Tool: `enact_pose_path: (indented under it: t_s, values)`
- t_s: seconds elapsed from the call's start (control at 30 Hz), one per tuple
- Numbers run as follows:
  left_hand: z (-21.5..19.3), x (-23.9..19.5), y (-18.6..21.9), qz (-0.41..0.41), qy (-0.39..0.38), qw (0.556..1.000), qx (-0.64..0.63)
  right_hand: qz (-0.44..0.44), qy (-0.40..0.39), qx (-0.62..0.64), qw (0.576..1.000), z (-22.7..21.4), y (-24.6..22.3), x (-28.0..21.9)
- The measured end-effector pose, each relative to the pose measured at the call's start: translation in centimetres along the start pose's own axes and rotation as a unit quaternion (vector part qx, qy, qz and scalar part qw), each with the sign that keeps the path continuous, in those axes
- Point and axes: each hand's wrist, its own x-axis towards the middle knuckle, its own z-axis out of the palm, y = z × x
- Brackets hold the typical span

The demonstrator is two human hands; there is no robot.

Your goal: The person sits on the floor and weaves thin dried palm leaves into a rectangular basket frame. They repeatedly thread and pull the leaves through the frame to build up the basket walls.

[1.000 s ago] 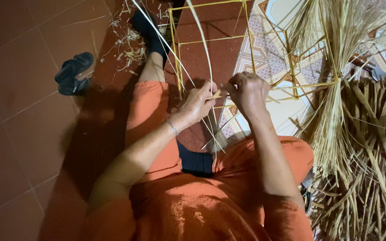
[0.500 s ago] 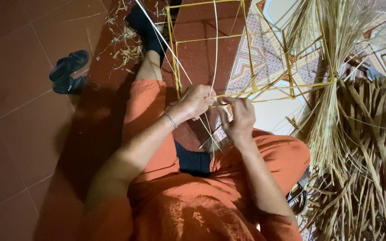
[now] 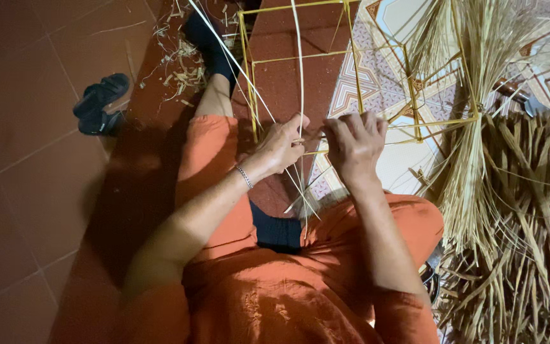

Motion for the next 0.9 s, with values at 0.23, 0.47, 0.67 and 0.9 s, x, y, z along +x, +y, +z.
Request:
enact_pose_path:
  t_s: [0.23, 0.47, 0.67, 0.9]
  values:
    - [0.7, -0.2, -0.6, -0.121, -0.046, 0.992, -0.004, 0.017, -0.074, -0.036, 0.996, 1.0, 0.2, 3.3]
    - [0.8, -0.3, -0.2, -0.107, -0.039, 0.993, -0.041, 0.106, 0.017, 0.029, 0.994, -0.1, -0.5, -0.2]
    - [-0.4, 0.9, 1.1, -0.221, -0.116, 0.966, -0.066, 0.184, -0.038, 0.146, 0.971, 1.2, -2.8, -4.8]
    - [-1.5, 0.1, 2.4, -0.224, -0.095, 0.966, -0.092, 0.188, -0.099, 0.112, 0.971, 3.6, -2.7, -6.1]
